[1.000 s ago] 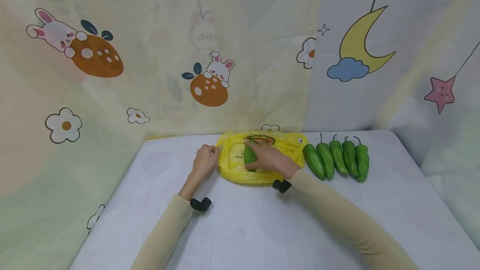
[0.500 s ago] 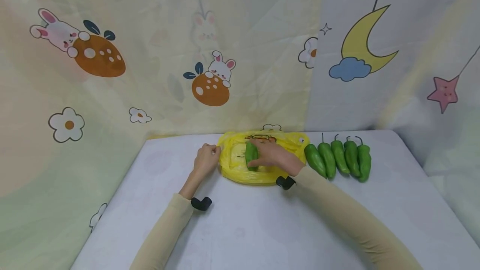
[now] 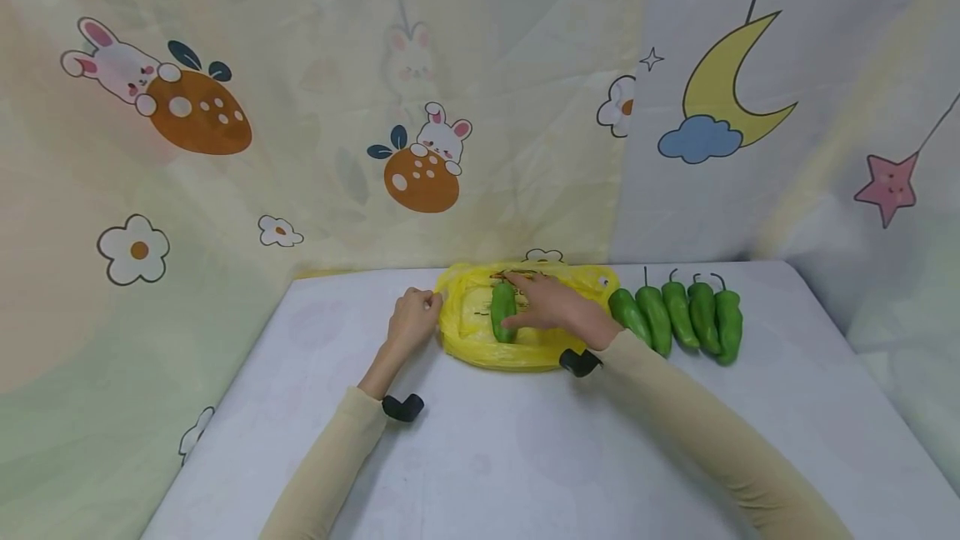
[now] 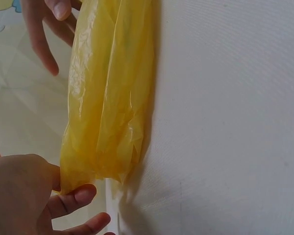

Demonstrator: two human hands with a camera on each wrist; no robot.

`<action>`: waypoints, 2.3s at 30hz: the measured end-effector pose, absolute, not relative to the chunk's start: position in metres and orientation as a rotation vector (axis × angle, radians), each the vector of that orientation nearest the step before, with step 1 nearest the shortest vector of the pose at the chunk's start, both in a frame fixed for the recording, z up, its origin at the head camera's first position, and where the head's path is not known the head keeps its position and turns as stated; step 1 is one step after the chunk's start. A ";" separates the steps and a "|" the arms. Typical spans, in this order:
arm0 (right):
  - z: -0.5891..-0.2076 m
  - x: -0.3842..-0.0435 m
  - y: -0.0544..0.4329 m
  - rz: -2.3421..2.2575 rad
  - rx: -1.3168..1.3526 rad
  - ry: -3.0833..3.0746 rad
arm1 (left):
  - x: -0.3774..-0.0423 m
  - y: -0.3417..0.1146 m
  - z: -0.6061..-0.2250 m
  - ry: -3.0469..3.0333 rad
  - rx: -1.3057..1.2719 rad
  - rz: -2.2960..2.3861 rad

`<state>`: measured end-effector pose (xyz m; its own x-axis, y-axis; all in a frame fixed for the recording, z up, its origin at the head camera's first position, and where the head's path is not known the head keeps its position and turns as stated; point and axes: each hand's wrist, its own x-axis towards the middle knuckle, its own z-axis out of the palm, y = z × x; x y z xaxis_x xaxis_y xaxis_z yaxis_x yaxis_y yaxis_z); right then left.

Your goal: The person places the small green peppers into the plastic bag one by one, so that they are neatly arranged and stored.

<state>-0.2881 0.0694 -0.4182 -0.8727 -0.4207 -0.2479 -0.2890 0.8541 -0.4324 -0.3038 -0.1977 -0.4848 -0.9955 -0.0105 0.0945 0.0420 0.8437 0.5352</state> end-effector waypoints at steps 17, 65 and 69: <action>-0.401 -0.289 0.089 -0.528 -0.625 2.706 | -0.300 -0.197 -0.483 -2.933 0.043 -0.861; -0.374 -0.258 0.180 -0.617 -0.555 2.768 | -0.301 -0.193 -0.485 -2.901 0.025 -0.874; -0.374 -0.258 0.192 -0.631 -0.517 2.766 | -0.303 -0.195 -0.486 -2.902 0.014 -0.865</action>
